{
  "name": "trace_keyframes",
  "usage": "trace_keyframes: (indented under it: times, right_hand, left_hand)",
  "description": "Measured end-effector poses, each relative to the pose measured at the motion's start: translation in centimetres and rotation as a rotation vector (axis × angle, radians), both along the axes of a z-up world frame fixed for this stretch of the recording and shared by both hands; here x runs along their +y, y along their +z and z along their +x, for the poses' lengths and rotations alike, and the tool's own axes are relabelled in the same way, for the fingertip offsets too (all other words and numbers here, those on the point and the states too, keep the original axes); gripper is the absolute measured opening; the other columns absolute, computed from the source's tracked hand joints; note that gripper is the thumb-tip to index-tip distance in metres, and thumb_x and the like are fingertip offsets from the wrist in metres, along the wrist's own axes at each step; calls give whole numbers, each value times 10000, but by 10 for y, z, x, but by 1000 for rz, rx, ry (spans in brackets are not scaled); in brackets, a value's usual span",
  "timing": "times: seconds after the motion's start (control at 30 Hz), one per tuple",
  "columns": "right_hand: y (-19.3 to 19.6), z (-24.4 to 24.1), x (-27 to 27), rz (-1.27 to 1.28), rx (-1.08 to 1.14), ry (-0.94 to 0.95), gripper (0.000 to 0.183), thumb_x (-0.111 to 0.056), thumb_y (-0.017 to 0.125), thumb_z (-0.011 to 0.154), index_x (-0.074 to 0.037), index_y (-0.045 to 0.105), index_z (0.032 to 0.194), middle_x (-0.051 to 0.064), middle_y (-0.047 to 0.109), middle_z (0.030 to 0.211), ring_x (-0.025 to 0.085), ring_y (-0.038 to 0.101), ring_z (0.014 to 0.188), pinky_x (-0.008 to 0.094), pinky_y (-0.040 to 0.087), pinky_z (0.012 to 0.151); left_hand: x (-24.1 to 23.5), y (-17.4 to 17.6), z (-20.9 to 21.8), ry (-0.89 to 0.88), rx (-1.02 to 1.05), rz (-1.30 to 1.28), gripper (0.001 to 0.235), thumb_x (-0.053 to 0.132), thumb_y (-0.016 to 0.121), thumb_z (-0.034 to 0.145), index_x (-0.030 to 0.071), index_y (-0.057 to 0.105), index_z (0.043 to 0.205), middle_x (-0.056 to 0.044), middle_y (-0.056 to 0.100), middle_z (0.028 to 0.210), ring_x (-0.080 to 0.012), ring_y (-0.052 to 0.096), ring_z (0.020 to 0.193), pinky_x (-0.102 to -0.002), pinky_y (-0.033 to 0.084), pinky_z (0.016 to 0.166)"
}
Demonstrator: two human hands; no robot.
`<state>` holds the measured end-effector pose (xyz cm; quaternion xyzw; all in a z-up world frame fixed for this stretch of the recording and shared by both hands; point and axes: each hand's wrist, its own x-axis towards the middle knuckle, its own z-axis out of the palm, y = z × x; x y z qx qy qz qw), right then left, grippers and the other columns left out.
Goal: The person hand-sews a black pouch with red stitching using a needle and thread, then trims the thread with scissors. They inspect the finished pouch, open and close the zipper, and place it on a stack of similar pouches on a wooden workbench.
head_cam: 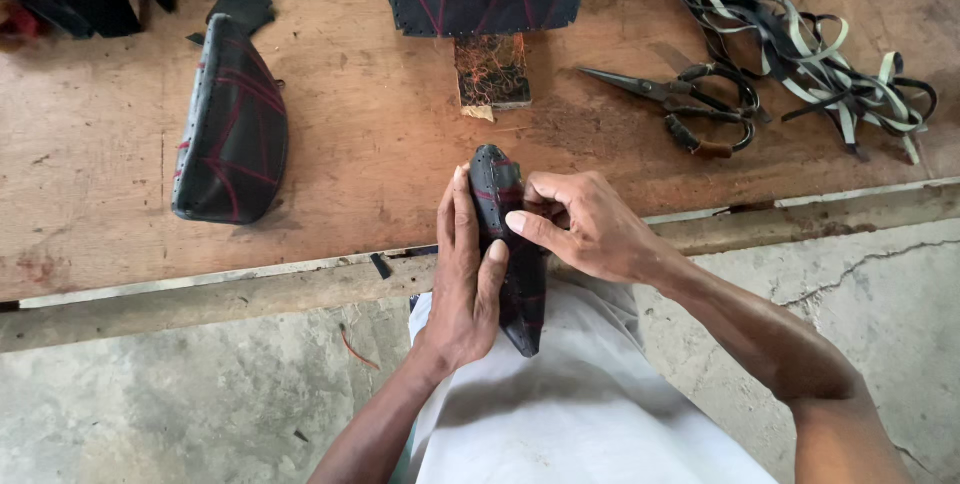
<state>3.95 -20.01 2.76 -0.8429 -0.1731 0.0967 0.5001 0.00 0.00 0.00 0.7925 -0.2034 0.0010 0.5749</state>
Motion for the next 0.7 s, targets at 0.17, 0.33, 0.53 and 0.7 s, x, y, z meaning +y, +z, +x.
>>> trace_keyframes:
  times: [0.17,0.33,0.53,0.7]
  right_hand:
    - [7,3,3,-21,-41,24,290,-262,682,930,11,662,835,63,658,680,110,575,612,319,478,531]
    - [6,5,12,-132,-117,1,295,-213,677,921,19,609,753,76,619,621,124,546,549,343,442,500]
    - [11,6,15,-104,-57,21,289,-250,602,984,-14,616,817,59,631,679,116,564,580,337,471,517]
    - [24,6,4,-80,37,32,363,-347,537,1042,-25,606,889,82,603,687,135,579,647,348,481,600]
  left_hand:
    - [-3,2,-2,11,-61,-13,713,38,396,1058,-30,-4,1645,-251,76,1744,-410,160,1631,-453,187,1320]
    - [-6,4,-1,20,-76,-59,699,3,369,1052,-25,-2,1644,-255,75,1743,-400,164,1633,-435,213,1320]
    - [0,7,3,-40,118,-162,731,52,374,1008,-14,26,1648,-213,99,1747,-343,123,1629,-431,132,1309]
    - [14,4,6,-59,68,-201,637,212,334,1109,12,115,1672,-188,110,1784,-309,109,1667,-413,121,1340]
